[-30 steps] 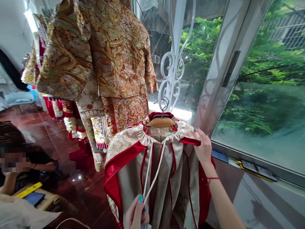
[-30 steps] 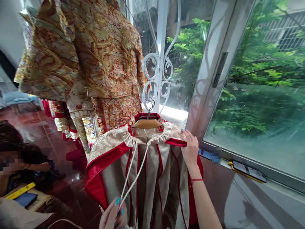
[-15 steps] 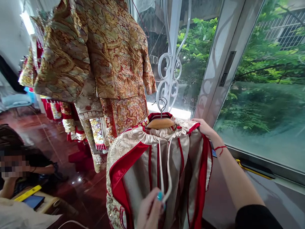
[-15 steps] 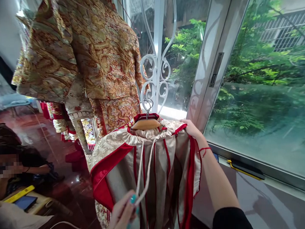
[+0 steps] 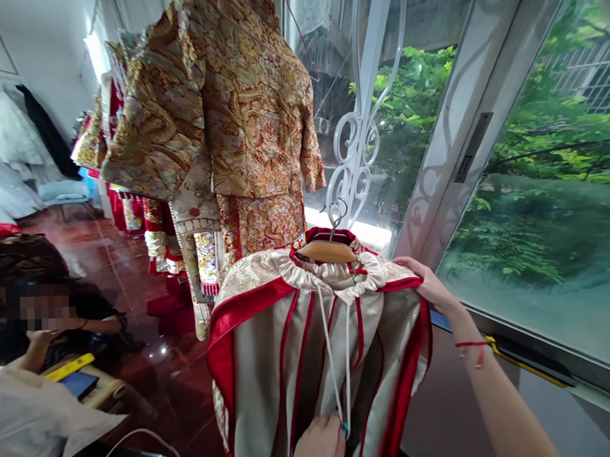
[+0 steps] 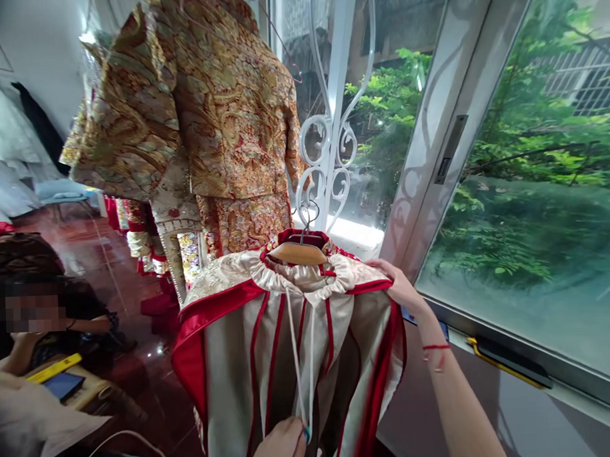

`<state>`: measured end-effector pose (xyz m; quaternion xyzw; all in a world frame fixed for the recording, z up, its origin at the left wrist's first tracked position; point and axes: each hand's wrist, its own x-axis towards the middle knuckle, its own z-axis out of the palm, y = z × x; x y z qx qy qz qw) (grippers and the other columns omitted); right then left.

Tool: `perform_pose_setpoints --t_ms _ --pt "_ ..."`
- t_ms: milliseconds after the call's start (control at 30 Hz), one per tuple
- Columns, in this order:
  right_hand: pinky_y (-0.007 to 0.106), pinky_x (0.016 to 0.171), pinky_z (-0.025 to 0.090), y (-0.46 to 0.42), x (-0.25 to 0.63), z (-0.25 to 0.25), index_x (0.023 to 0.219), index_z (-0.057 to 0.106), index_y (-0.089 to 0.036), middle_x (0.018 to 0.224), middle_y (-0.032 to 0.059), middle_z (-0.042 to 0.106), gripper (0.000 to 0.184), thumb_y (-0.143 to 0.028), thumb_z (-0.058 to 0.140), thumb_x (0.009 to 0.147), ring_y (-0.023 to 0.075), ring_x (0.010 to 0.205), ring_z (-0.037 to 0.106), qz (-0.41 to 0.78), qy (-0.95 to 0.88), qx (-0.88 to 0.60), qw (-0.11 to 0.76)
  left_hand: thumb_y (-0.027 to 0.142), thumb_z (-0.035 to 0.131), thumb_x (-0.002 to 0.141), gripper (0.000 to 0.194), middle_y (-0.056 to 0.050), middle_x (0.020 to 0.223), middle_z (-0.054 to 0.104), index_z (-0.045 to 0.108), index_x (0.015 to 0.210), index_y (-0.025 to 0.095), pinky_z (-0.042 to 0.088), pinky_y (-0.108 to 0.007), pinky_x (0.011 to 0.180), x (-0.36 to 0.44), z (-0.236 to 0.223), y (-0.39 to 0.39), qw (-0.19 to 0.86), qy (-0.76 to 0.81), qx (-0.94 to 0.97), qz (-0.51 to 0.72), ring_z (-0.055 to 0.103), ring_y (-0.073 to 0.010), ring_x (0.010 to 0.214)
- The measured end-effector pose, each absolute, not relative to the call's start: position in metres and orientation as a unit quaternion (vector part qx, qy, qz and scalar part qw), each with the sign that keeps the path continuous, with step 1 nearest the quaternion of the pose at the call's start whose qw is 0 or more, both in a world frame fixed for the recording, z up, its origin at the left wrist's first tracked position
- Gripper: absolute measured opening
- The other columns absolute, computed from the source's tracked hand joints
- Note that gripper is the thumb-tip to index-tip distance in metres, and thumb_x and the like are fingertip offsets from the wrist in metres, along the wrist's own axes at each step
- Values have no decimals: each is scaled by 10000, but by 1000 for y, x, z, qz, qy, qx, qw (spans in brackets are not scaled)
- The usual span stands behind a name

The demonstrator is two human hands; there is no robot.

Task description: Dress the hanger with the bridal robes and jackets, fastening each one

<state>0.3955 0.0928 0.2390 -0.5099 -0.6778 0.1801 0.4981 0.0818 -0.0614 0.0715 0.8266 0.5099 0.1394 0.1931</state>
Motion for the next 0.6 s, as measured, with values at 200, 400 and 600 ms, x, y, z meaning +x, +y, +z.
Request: perform_pose_setpoints --t_ms 200,400,600 --pt "343 766 534 105 392 239 926 679 -195 895 92 754 334 -371 710 643 241 801 684 339 -648 -485 480 114 364 916 341 -98 1053 682 663 1057 195 512 -428 849 100 124 -56 154 528 831 82 638 -284 1007" --pt "331 728 506 69 380 238 940 673 -194 906 85 736 266 -255 580 699 241 819 681 9 -653 -587 479 60 377 900 321 -121 1002 666 661 1014 157 480 -433 838 111 130 -40 44 513 856 46 612 -288 1010" --pt "323 695 528 32 405 267 1101 670 -236 1001 87 710 411 -289 659 694 239 801 665 89 -746 -578 318 50 439 891 299 -136 1015 667 684 1041 136 457 -415 857 116 103 -27 -88 493 862 77 592 -274 1023"
